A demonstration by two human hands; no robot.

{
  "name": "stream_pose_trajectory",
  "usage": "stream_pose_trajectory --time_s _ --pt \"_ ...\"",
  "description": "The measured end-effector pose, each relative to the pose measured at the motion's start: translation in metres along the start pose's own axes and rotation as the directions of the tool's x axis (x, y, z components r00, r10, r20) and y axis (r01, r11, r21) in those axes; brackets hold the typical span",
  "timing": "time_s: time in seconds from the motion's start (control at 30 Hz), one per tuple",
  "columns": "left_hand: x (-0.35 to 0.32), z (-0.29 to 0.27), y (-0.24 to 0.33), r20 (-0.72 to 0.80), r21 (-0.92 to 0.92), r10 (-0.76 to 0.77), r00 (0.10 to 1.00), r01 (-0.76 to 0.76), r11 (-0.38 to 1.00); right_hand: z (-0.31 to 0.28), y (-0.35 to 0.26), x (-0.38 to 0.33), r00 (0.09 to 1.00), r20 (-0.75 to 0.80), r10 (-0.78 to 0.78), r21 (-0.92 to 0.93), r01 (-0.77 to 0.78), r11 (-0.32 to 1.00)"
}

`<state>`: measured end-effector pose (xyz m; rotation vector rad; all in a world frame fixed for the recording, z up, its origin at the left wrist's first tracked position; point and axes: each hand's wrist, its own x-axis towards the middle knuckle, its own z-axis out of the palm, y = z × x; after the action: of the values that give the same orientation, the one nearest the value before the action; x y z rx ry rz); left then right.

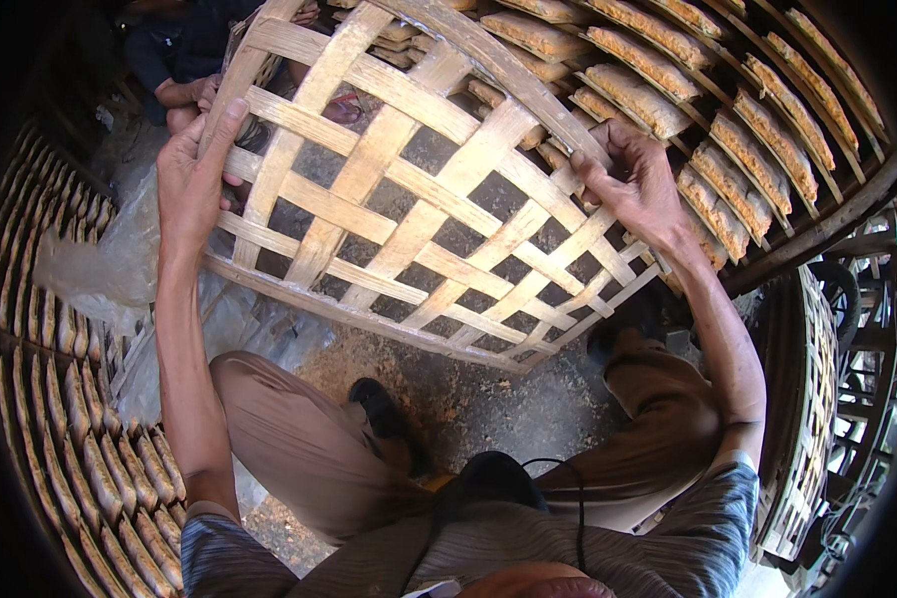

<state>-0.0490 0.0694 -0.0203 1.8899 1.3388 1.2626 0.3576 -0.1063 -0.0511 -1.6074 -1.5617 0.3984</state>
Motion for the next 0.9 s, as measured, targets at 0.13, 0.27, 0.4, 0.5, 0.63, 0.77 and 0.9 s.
stream_pose_trajectory --time_s 0.13,0.27,0.4,0.5,0.63,0.77,0.9 --pt "-0.006 0.006 0.006 -0.021 0.019 0.011 1.000 -0.011 1.000 0.001 -0.003 0.002 0.990 -0.109 -0.087 -0.332 0.046 0.942" --pt "-0.009 0.010 0.008 0.021 0.037 0.052 0.998 -0.053 0.998 -0.003 -0.010 0.002 0.998 0.011 -0.062 -0.316 0.062 0.947" --pt "-0.012 0.019 0.009 0.011 0.052 0.059 0.998 -0.059 0.997 -0.007 0.013 -0.001 0.993 0.115 0.039 -0.141 -0.022 0.990" --pt "-0.017 0.020 0.015 0.022 0.050 0.080 0.997 -0.082 0.995 -0.002 0.016 0.002 0.989 0.148 -0.031 -0.041 0.037 0.998" --pt "-0.016 0.017 0.011 0.047 0.047 0.060 0.997 -0.062 0.997 0.010 0.004 0.002 0.995 0.096 -0.039 0.372 0.001 0.928" --pt "-0.022 0.022 0.018 0.079 0.015 0.068 0.995 -0.069 0.998 0.004 0.011 0.002 0.985 0.171 -0.028 0.151 0.001 0.989" --pt "-0.024 0.025 0.024 0.081 -0.022 0.096 0.992 -0.094 0.995 0.008 0.009 0.005 0.960 0.259 0.105 0.109 -0.137 0.985"
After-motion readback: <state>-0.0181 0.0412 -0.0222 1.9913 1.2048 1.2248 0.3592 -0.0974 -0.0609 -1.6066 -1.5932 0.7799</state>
